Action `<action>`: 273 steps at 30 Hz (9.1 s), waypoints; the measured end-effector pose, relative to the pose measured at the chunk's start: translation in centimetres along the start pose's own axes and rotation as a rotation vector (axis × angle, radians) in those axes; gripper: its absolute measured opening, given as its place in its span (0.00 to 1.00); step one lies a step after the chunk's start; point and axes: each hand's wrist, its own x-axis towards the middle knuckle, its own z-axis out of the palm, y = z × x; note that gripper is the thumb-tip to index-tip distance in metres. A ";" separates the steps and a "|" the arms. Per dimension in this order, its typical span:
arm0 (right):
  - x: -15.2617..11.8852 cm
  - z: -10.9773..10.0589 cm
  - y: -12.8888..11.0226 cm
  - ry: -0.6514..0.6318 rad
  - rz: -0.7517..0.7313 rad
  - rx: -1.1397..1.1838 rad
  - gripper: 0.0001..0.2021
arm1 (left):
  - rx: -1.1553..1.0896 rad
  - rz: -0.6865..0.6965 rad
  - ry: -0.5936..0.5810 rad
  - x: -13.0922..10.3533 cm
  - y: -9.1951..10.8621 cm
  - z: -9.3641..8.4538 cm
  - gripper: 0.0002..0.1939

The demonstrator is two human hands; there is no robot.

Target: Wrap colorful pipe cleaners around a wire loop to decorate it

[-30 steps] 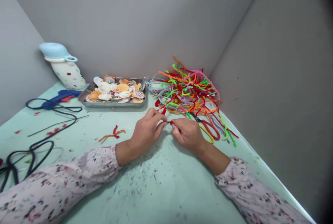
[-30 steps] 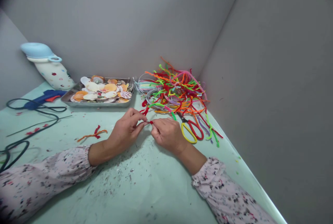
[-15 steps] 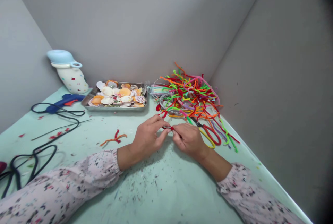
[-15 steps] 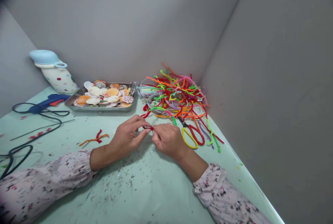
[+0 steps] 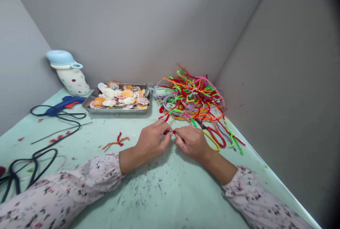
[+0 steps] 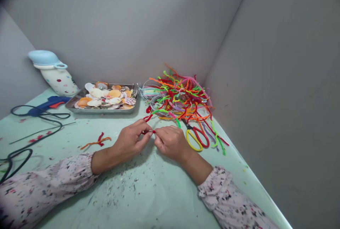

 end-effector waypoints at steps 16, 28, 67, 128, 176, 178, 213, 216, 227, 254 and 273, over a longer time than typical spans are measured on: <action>0.2 -0.1 -0.2 -0.058 -0.033 -0.079 0.08 | -0.087 -0.184 -0.100 0.3 0.2 0.0 0.07; 0.4 -0.2 -0.4 -0.072 -0.049 -0.133 0.09 | -0.296 -0.357 -0.107 0.5 -0.5 0.8 0.08; 0.5 0.1 -0.2 -0.094 -0.082 -0.180 0.07 | -0.781 -0.629 -0.296 1.6 -1.3 0.4 0.13; 0.2 0.2 0.2 -0.119 0.011 -0.074 0.08 | -0.495 -0.215 -0.050 0.6 -2.1 1.3 0.08; 0.5 -0.1 -0.5 -0.083 -0.165 -0.201 0.10 | -0.510 -0.458 -0.091 1.0 -1.1 0.8 0.12; 0.5 0.0 -0.5 -0.083 -0.161 -0.203 0.10 | -0.517 -0.474 -0.093 1.0 -1.1 0.8 0.12; 0.2 0.1 0.2 -0.035 0.053 -0.016 0.10 | -0.198 -0.018 0.140 0.3 -0.9 0.8 0.08; 0.1 0.1 0.2 -0.033 0.047 -0.036 0.10 | -0.186 -0.009 0.142 0.3 -0.9 0.8 0.08; 0.1 0.0 0.1 -0.031 0.018 -0.080 0.09 | -0.156 -0.047 0.075 0.3 -0.5 0.5 0.09; 0.2 0.0 0.1 -0.005 -0.012 -0.152 0.10 | -0.130 -0.079 0.052 0.3 -0.4 0.5 0.06; 0.3 0.0 0.1 -0.002 -0.018 -0.122 0.10 | -0.096 -0.086 0.002 0.3 -0.3 0.4 0.08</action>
